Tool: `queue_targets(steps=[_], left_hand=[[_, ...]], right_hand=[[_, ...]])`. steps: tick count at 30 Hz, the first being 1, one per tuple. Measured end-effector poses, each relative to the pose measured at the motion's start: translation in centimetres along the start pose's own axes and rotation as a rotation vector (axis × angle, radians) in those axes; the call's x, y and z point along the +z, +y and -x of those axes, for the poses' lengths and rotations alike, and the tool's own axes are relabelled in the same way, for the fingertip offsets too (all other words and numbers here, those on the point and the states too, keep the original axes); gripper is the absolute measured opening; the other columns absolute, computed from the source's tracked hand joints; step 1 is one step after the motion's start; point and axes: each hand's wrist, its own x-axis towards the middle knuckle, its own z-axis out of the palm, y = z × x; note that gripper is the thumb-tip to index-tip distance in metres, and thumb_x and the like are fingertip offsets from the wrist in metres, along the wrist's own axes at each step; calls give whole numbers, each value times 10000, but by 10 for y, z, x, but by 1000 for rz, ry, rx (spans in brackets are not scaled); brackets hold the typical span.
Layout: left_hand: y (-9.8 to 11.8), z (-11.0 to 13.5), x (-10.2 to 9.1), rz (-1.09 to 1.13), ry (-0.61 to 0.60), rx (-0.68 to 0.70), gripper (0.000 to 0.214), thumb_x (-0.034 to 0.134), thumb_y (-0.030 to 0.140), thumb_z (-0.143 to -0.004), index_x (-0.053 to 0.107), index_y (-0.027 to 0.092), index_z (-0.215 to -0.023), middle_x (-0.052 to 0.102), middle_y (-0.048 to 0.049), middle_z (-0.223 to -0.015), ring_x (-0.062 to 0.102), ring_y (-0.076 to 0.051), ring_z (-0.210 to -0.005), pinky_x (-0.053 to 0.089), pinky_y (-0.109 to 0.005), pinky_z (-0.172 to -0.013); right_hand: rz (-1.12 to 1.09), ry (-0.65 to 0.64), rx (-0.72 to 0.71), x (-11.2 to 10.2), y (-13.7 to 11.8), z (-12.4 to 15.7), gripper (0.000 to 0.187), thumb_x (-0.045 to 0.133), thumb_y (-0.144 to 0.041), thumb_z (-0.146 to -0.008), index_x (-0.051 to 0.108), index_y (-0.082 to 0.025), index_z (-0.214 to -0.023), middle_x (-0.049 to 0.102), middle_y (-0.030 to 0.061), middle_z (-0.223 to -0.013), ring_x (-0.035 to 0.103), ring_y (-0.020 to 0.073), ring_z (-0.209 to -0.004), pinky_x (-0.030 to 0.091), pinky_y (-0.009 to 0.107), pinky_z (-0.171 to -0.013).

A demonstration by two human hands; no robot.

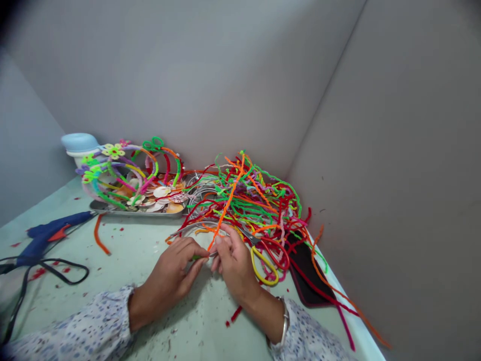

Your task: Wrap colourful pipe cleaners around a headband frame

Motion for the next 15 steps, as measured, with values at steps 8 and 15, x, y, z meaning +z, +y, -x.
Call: queue_targets(steps=[8, 15], left_hand=[[3, 0, 0, 22, -21, -93, 110, 459, 172, -910, 565, 204, -916, 602, -30, -864, 532, -191, -825, 380, -349, -794], [4, 0, -1, 9, -13, -78, 140, 447, 174, -911, 583, 200, -893, 607, -39, -844, 533, -191, -800, 385, -341, -771]], right_hand=[[85, -2, -85, 0, 1, 2, 375, 491, -384, -929, 472, -214, -1262, 579, -34, -712, 549, 85, -507, 422, 196, -467], [138, 7, -136, 0, -3, 5, 329, 475, -361, -939, 473, -214, -1233, 556, -37, -704, 553, 101, -545, 443, 216, -515]])
